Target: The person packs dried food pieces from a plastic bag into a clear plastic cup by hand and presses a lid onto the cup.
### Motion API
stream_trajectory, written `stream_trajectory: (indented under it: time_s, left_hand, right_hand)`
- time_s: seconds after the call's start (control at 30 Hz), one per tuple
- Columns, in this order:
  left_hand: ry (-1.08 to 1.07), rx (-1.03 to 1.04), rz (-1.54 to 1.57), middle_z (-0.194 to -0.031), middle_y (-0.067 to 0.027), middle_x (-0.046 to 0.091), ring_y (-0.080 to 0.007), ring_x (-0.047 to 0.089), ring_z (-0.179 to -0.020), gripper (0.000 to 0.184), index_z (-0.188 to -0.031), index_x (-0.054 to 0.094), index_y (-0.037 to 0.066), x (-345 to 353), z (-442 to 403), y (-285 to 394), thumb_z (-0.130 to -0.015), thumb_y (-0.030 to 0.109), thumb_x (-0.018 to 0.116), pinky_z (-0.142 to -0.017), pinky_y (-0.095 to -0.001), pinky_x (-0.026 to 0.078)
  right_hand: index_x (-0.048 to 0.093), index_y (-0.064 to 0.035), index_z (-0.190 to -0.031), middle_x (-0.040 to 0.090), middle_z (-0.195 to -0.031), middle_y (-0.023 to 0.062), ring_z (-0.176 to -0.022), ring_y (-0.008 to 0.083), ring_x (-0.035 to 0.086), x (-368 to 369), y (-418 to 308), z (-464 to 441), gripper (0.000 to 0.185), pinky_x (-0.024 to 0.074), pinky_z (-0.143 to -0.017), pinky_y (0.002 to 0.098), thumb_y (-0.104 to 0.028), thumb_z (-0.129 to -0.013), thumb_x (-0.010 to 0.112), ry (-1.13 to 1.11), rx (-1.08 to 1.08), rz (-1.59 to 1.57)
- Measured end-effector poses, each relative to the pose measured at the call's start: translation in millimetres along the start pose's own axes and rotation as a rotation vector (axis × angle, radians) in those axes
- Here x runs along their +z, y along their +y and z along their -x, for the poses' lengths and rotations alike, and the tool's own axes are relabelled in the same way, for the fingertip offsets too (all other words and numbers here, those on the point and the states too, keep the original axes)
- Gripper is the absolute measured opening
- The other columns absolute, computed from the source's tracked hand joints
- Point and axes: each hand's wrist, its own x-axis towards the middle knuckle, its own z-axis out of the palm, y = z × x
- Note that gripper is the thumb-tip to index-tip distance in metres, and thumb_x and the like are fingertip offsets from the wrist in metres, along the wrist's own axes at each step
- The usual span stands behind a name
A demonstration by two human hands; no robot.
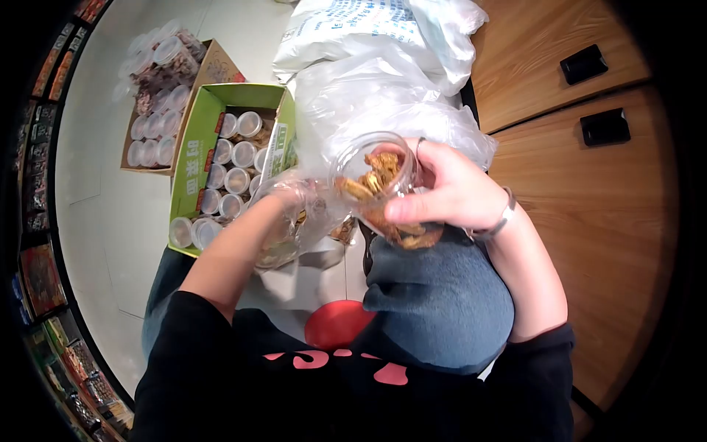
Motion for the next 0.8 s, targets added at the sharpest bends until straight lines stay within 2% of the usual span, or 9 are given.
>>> stream_trajectory:
  time_s: [0.13,0.3,0.37,0.4,0.43,0.6,0.67,0.7,0.8]
  left_hand:
    - [-0.099,-0.026,0.209,-0.067,-0.0026,0.058,-0.0108,0.054,-0.058,0.018,-0.069,0.056,0.007,-43.7,49.6,3.1,-0.059,0.016,0.069,-0.055,-0.0270,0.045]
    - [0.064,0.015,0.481,-0.066,-0.0006,0.057,-0.0093,0.052,-0.057,0.019,-0.074,0.055,0.007,-99.6,127.4,25.3,-0.061,0.012,0.068,-0.055,-0.0253,0.045]
    - [0.155,0.086,0.484,-0.068,-0.0014,0.057,-0.0089,0.054,-0.059,0.020,-0.079,0.054,0.005,-123.6,162.7,39.9,-0.064,0.009,0.068,-0.055,-0.0233,0.045]
    - [0.159,0.032,0.562,-0.069,-0.0012,0.057,-0.0086,0.054,-0.059,0.021,-0.080,0.054,0.006,-132.3,176.7,46.6,-0.066,0.009,0.068,-0.055,-0.0226,0.045]
    - [0.162,-0.021,0.642,-0.069,-0.0010,0.057,-0.0084,0.055,-0.060,0.021,-0.082,0.053,0.006,-139.9,188.8,51.9,-0.067,0.009,0.068,-0.054,-0.0220,0.045]
    - [0.275,0.047,0.931,-0.075,-0.0006,0.057,-0.0093,0.054,-0.061,0.023,-0.088,0.053,0.005,-159.6,234.3,53.1,-0.070,0.008,0.067,-0.057,-0.0218,0.045]
    - [0.321,0.214,1.216,-0.078,-0.0015,0.056,-0.0099,0.054,-0.067,0.022,-0.090,0.053,0.005,-156.3,230.5,45.4,-0.071,0.004,0.064,-0.062,-0.0216,0.045]
    - [0.316,0.224,1.226,-0.078,-0.0015,0.056,-0.0099,0.054,-0.067,0.022,-0.090,0.053,0.005,-155.4,233.1,51.4,-0.071,0.004,0.064,-0.062,-0.0216,0.045]
    - [0.235,0.255,1.256,-0.076,-0.0024,0.057,-0.0091,0.053,-0.063,0.024,-0.088,0.054,0.006,-158.5,242.3,71.6,-0.068,0.002,0.067,-0.056,-0.0206,0.041]
  right_hand:
    - [0.045,0.0040,-0.114,0.055,-0.102,0.0057,-0.091,0.0099,0.050,13.0,-1.1,-6.5,0.052,0.0408,-0.082,0.0237,-0.021,-0.074,0.068,-0.027,-0.018,0.099]
    - [0.050,0.0037,-0.107,0.058,-0.092,0.0046,-0.082,0.0083,0.051,32.0,-0.7,-15.0,0.047,0.0425,-0.074,0.0223,-0.028,-0.076,0.066,-0.056,-0.051,0.208]
    - [0.053,0.0030,-0.102,0.058,-0.085,0.0028,-0.074,0.0066,0.050,37.6,0.0,-19.4,0.046,0.0417,-0.067,0.0212,-0.032,-0.076,0.066,0.023,-0.029,0.319]
    - [0.055,0.0022,-0.099,0.057,-0.080,0.0012,-0.071,0.0056,0.048,47.7,-2.0,-18.5,0.045,0.0404,-0.064,0.0205,-0.034,-0.075,0.066,0.047,-0.068,0.285]
    - [0.055,0.0022,-0.099,0.057,-0.080,0.0012,-0.071,0.0056,0.048,51.4,-1.9,-20.0,0.045,0.0404,-0.064,0.0205,-0.034,-0.075,0.066,0.040,-0.077,0.296]
    - [0.057,0.0010,-0.097,0.057,-0.076,0.0019,-0.068,0.0069,0.049,56.7,4.3,-31.8,0.045,0.0408,-0.061,0.0215,-0.036,-0.073,0.067,0.017,-0.139,0.408]
    - [0.057,-0.0003,-0.096,0.058,-0.076,0.0032,-0.066,0.0077,0.050,58.3,4.8,-32.0,0.046,0.0414,-0.059,0.0219,-0.038,-0.072,0.067,0.020,-0.111,0.505]
    - [0.057,-0.0008,-0.098,0.058,-0.077,0.0031,-0.065,0.0078,0.050,59.4,3.9,-32.5,0.046,0.0417,-0.057,0.0217,-0.036,-0.071,0.068,0.015,-0.049,0.492]
    - [0.055,-0.0025,-0.102,0.057,-0.076,0.0013,-0.062,0.0063,0.049,66.9,4.7,-37.2,0.047,0.0404,-0.052,0.0204,-0.031,-0.069,0.072,-0.040,-0.080,0.386]
